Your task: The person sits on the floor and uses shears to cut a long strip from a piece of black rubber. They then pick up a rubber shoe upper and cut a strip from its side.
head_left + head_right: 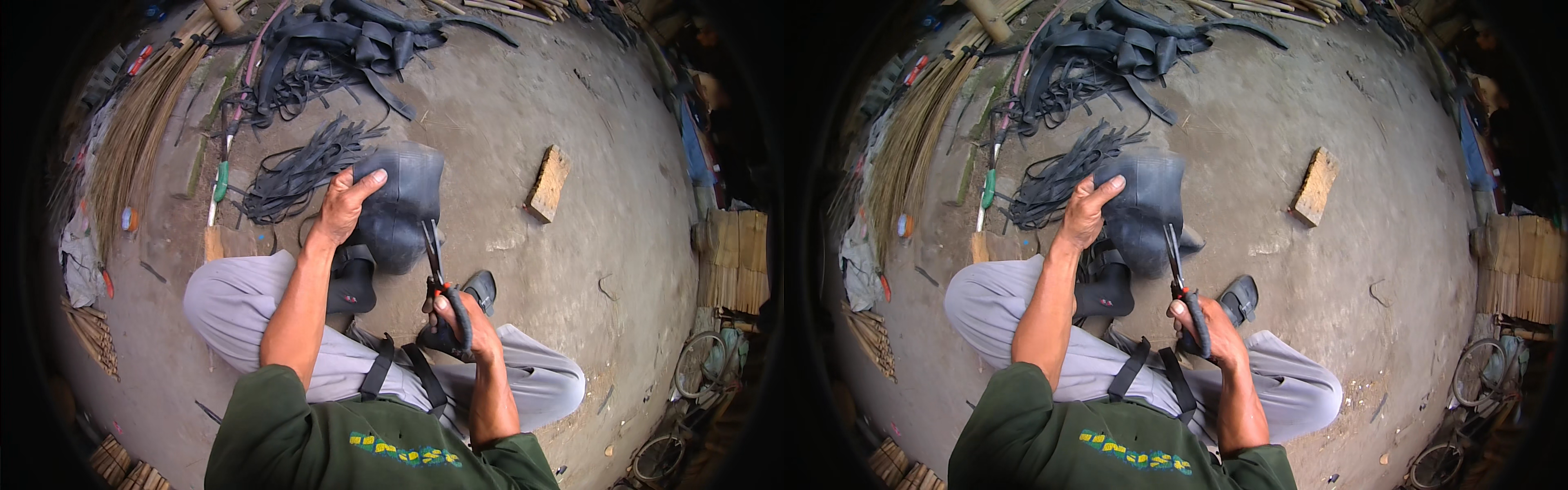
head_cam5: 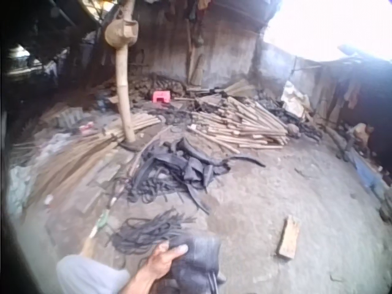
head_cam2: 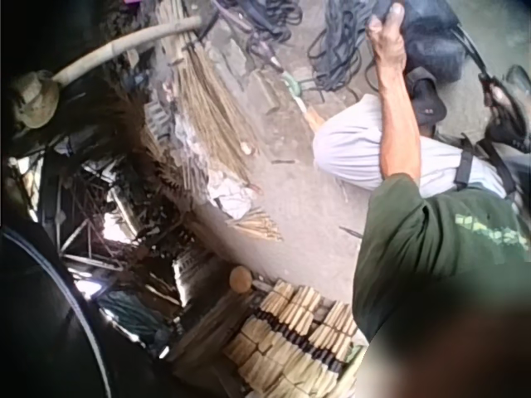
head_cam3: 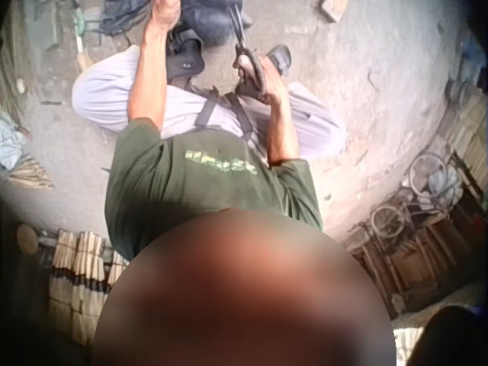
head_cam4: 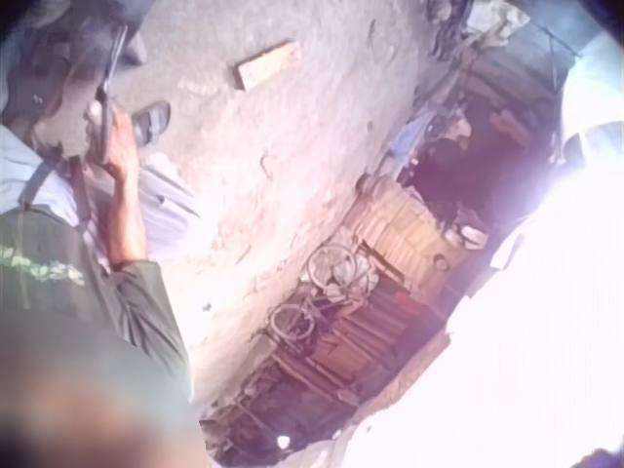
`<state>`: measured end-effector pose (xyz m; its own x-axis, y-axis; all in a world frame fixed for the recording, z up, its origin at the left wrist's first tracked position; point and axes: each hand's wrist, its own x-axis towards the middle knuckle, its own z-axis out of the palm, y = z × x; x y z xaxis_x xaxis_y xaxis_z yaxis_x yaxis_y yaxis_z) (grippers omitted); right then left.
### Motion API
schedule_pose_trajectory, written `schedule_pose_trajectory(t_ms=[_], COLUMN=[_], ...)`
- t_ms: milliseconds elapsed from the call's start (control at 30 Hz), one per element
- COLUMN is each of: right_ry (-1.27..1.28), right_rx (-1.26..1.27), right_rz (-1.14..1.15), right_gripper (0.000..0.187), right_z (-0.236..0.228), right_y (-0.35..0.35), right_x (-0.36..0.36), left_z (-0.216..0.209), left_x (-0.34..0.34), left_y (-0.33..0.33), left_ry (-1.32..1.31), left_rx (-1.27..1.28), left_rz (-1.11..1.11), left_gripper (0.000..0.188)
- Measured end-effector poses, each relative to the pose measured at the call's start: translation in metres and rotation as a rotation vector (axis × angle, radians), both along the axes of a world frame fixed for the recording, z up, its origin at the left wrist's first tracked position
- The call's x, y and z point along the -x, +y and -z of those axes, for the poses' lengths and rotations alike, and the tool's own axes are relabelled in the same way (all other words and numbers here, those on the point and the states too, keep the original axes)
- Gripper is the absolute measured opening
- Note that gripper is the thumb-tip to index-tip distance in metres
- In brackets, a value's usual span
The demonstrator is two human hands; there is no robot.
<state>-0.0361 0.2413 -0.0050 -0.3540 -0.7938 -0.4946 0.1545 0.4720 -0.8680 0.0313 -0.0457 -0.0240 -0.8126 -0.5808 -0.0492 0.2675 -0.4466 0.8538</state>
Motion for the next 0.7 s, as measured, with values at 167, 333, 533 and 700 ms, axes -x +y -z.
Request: schedule_pose_trajectory(t_ms=[167, 333, 533, 700], right_ry=[-0.083, -0.1, -0.043, 0.044], right_rx=[0.145, 0.104, 0.035, 0.003], right_rz=[0.037, 0.056, 0.064, 0.099], right_gripper=[0.067, 0.063, 0.061, 0.055], right_z=[-0.001, 0.002, 0.002, 0.007], right_y=[-0.008, -0.013, -0.01, -0.015], right_x=[-0.004, -0.008, -0.005, -0.005], left_z=[-0.001, 0.01, 0.008, 0.01], left_x=[-0.005, 0.0, 0.001, 0.0], left_y=[0.006, 0.025, 0.031, 0.045], left_ry=[-0.041, -0.077, -0.065, -0.067], left_rx=[-0.051, -0.144, -0.163, -0.209], left_rz=[0.134, 0.155, 0.213, 0.354], left_gripper=[0.044, 0.045, 0.044, 0.048])
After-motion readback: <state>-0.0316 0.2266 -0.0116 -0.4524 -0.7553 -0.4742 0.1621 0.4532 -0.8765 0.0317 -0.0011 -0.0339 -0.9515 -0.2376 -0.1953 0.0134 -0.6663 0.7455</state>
